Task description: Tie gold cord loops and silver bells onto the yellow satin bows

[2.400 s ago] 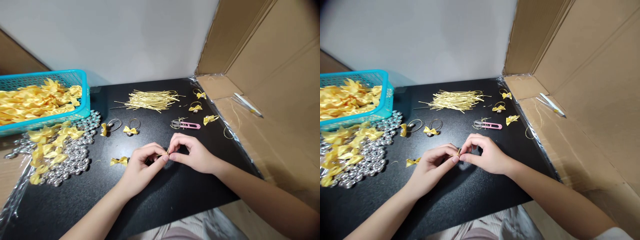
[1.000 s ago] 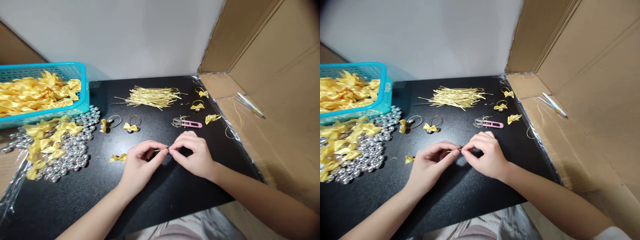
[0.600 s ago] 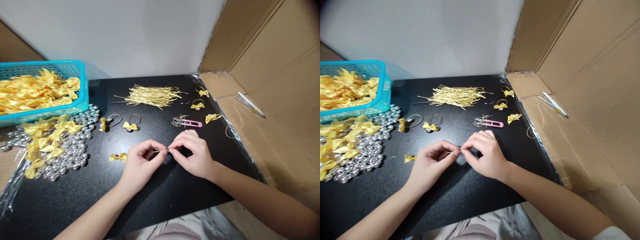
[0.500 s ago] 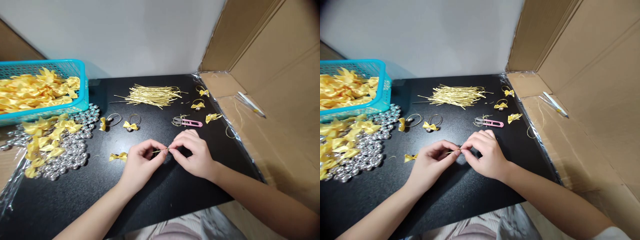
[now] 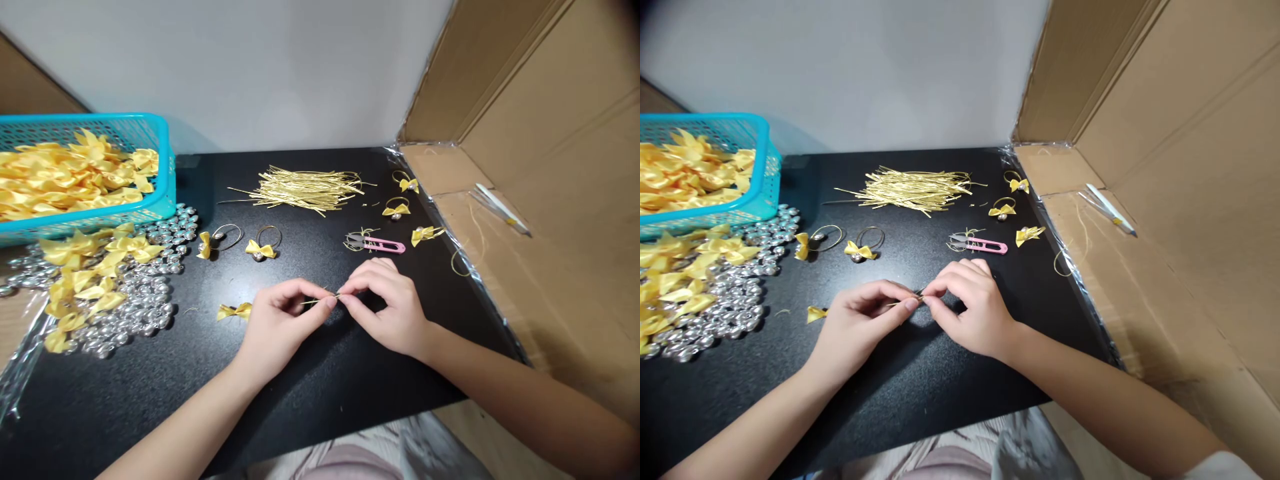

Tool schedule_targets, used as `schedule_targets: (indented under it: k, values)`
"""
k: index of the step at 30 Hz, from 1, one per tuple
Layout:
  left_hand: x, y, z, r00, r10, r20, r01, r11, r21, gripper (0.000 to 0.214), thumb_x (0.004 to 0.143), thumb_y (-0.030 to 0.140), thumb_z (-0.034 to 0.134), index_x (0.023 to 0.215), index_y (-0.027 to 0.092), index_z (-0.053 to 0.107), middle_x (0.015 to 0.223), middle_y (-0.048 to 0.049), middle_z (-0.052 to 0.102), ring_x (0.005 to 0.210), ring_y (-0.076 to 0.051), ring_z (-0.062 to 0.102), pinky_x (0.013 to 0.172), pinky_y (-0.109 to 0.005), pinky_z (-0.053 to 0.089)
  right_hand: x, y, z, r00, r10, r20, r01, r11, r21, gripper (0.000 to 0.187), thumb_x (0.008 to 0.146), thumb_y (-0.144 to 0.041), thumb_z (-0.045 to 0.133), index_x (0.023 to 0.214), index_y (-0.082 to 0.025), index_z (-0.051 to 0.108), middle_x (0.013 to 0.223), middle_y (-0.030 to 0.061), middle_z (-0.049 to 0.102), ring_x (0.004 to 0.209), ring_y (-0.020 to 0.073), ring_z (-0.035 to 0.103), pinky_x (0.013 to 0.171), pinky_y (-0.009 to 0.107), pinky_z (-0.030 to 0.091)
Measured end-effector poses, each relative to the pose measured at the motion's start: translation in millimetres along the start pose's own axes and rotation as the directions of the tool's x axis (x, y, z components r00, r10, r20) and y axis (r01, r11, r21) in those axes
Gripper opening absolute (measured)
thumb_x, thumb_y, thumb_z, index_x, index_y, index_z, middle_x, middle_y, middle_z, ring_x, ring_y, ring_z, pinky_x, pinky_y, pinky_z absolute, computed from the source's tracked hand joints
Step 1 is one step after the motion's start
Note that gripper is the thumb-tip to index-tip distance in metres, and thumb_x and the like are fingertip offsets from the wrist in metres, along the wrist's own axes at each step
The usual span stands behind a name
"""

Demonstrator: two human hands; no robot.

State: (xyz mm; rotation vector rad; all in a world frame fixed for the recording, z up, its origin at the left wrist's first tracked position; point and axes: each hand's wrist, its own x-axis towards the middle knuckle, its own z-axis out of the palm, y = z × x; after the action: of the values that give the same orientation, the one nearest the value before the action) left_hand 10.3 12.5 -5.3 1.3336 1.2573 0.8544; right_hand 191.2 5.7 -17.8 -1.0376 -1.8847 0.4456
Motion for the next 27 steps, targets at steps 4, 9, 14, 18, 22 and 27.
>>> schedule_targets:
  k: [4,9,14,18,22,27]
  values:
    - [1.4,-0.6,1.2,0.998,-0.054,0.017,0.054,0.997,-0.052,0.015,0.067,0.027,0.076,0.063,0.016,0.067,0.047,0.0038,0.054,0.043,-0.006,0.034,0.044,-0.021,0.023,-0.8,0.5,0.2,1.000,-0.018,-0.006,0.018,1.000,-0.009,0.009,0.082,-0.010,0.064,0.078,-0.018,0.062,0.071,0.0004,0.066,0.070,0.0146,0.061,0.072,0.035,0.041]
    - [2.4,0.1,3.2,0.996,-0.068,0.051,0.077,0.981,-0.178,0.016,0.066,0.024,0.077,0.071,0.016,0.063,0.063,0.0007,0.066,0.052,-0.008,0.049,0.051,-0.020,0.032,0.2,1.4,0.7,0.999,-0.043,-0.018,0.042,0.999,-0.024,0.009,0.082,-0.010,0.064,0.077,-0.017,0.062,0.072,0.0015,0.067,0.069,0.0151,0.062,0.072,0.035,0.042]
    - [1.1,-3.4,1.2,0.998,-0.048,0.036,0.051,0.996,-0.079,0.015,0.067,0.027,0.077,0.071,0.015,0.070,0.057,0.0021,0.060,0.048,-0.006,0.037,0.047,-0.021,0.025,0.4,0.8,-0.1,0.998,-0.054,-0.025,0.053,0.998,-0.032,0.008,0.082,-0.010,0.064,0.078,-0.017,0.062,0.072,0.0016,0.067,0.069,0.0148,0.062,0.071,0.035,0.042]
    - [1.0,-4.2,0.8,0.995,-0.076,0.057,0.080,0.993,-0.085,0.016,0.068,0.028,0.076,0.076,0.015,0.071,0.057,0.0020,0.060,0.048,-0.007,0.039,0.047,-0.021,0.025,0.3,0.0,-1.0,0.998,-0.063,-0.022,0.063,0.998,-0.027,0.008,0.083,-0.010,0.064,0.079,-0.016,0.062,0.072,0.0016,0.067,0.069,0.0145,0.062,0.071,0.035,0.042]
    - [2.0,-1.3,2.8,0.994,-0.081,0.079,0.098,0.966,-0.238,0.020,0.068,0.025,0.077,0.079,0.019,0.061,0.064,0.0024,0.067,0.053,-0.009,0.049,0.051,-0.020,0.032,0.5,0.2,-0.9,0.997,-0.073,-0.014,0.072,0.997,-0.029,0.008,0.082,-0.010,0.065,0.078,-0.017,0.062,0.071,0.0016,0.067,0.068,0.0147,0.061,0.070,0.035,0.042]
    - [1.8,-0.5,3.2,0.999,-0.014,0.036,0.020,0.983,-0.182,0.022,0.068,0.023,0.077,0.063,0.017,0.056,0.057,0.0034,0.062,0.048,-0.006,0.040,0.047,-0.019,0.027,0.4,0.5,-1.0,0.997,-0.074,-0.010,0.073,0.997,-0.024,0.009,0.082,-0.010,0.065,0.078,-0.017,0.062,0.070,0.0011,0.067,0.068,0.0147,0.061,0.070,0.035,0.042]
